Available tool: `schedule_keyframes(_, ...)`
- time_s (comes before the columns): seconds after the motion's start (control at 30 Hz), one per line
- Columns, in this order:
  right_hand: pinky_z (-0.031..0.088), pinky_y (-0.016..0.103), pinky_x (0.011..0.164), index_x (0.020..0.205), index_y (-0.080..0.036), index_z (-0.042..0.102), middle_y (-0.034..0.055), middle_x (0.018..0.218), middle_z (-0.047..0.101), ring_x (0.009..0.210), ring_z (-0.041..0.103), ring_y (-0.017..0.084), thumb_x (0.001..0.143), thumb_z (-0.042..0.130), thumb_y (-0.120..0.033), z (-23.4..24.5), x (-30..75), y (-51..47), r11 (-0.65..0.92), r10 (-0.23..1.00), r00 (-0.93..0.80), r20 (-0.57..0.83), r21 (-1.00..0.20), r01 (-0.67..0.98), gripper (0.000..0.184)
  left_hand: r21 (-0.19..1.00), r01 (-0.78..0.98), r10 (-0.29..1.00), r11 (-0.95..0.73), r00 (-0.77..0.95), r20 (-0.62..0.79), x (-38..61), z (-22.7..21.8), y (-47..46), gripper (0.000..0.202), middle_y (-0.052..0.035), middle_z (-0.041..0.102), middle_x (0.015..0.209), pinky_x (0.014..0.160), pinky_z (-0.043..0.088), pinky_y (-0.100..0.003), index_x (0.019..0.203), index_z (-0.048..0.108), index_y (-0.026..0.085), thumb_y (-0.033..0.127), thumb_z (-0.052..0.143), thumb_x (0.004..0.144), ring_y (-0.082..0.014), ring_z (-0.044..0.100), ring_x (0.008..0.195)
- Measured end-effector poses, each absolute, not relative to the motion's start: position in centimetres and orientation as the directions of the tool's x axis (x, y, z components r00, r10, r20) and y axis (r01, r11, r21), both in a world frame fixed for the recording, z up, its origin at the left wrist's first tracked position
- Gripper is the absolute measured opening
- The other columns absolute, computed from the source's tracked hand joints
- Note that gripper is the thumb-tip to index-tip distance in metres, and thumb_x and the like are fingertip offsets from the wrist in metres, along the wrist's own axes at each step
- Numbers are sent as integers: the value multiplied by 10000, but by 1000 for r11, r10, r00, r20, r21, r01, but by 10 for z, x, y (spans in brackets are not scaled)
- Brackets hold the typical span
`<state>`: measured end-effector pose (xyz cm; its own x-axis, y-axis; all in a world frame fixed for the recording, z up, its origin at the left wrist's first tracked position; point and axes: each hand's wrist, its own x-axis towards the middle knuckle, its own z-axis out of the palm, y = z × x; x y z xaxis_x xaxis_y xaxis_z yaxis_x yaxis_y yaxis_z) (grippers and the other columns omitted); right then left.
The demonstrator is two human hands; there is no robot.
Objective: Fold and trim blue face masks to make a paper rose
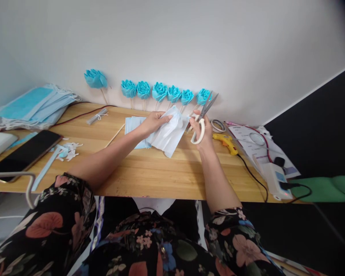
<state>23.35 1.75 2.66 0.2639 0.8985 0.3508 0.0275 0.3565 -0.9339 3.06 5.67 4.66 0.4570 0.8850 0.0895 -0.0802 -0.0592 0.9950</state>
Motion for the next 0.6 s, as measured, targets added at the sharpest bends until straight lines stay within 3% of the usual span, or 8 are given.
schedule_keyframes(0.17,534,333,773,1100,-300,629,0,932,697,878,654,174,704,801,-470,33,231,12,439,864,196,464,-885,157,464,993,-35,845,-109,523,111,30,48,53,348,-14,631,688,554,376,-244,779,682,157,501,728,753,-119,526,597)
schedule_keyframes(0.3,527,350,800,1097,-309,631,3,972,706,886,645,182,686,814,-468,38,222,3,438,867,152,474,-871,222,478,982,44,816,-184,564,128,32,45,50,349,-23,631,676,556,363,-255,777,704,152,500,693,793,-127,522,591)
schedule_keyframes(0.43,496,307,700,1007,-294,648,-17,851,661,764,604,158,660,830,-458,40,215,-3,404,889,101,447,-868,287,425,968,109,795,-225,594,118,33,43,47,336,-34,622,673,567,352,-271,807,723,141,474,677,820,-132,518,583)
schedule_keyframes(0.6,451,272,612,959,-266,609,-24,781,581,672,536,125,739,754,-471,40,217,-2,427,863,110,493,-829,362,334,970,155,745,-187,667,37,28,48,46,349,-41,657,741,561,375,-257,898,729,136,461,713,773,-132,545,603)
